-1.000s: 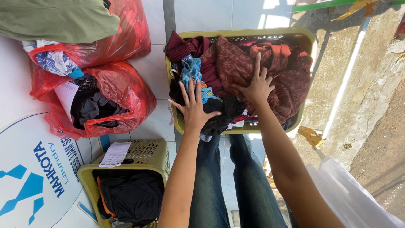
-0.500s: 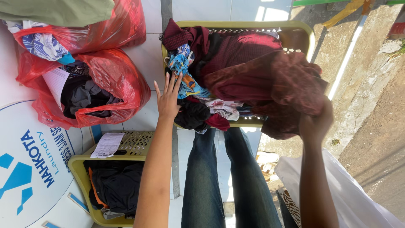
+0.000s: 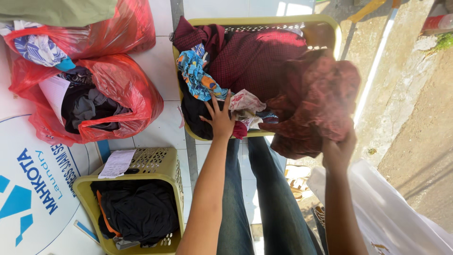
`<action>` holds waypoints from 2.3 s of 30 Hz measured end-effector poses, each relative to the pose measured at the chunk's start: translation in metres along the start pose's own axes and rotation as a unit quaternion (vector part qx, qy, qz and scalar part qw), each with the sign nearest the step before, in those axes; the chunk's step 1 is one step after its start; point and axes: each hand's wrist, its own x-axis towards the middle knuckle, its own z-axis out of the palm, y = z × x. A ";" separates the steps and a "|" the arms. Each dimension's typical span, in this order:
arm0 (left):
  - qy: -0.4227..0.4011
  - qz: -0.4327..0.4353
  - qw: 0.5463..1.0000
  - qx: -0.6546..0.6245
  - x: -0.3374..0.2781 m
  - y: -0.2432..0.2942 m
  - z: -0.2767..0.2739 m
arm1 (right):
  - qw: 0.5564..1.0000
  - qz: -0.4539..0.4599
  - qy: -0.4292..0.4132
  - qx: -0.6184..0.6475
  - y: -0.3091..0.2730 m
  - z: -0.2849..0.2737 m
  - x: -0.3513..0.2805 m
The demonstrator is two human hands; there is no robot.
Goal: The person takes clothes from a laundry basket, places them on hangers, and hangs them on a drying rack. The person also drapes a towel over the rack and adjusts a jacket's zipper before hanging it.
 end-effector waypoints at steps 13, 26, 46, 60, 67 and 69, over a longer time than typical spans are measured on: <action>-0.011 0.282 0.941 -0.185 -0.065 0.086 -0.203 | 0.996 -0.081 -0.043 -0.013 -0.212 -0.052 -0.036; -0.008 0.325 0.852 -0.411 -0.136 0.284 -0.282 | 0.952 -0.175 -0.030 0.248 -0.290 -0.201 -0.026; -0.003 0.374 0.737 -0.563 -0.161 0.493 -0.393 | 0.907 -0.244 0.021 0.342 -0.331 -0.323 0.111; 0.061 0.394 0.699 -0.593 -0.012 0.548 -0.476 | 0.928 -0.246 -0.026 0.278 -0.391 -0.267 0.245; 0.043 0.415 0.720 -0.554 0.219 0.589 -0.559 | 0.904 -0.171 -0.045 0.390 -0.426 -0.195 0.473; 0.047 0.376 0.740 -0.556 0.276 0.596 -0.592 | 0.903 -0.124 -0.022 0.412 -0.438 -0.178 0.542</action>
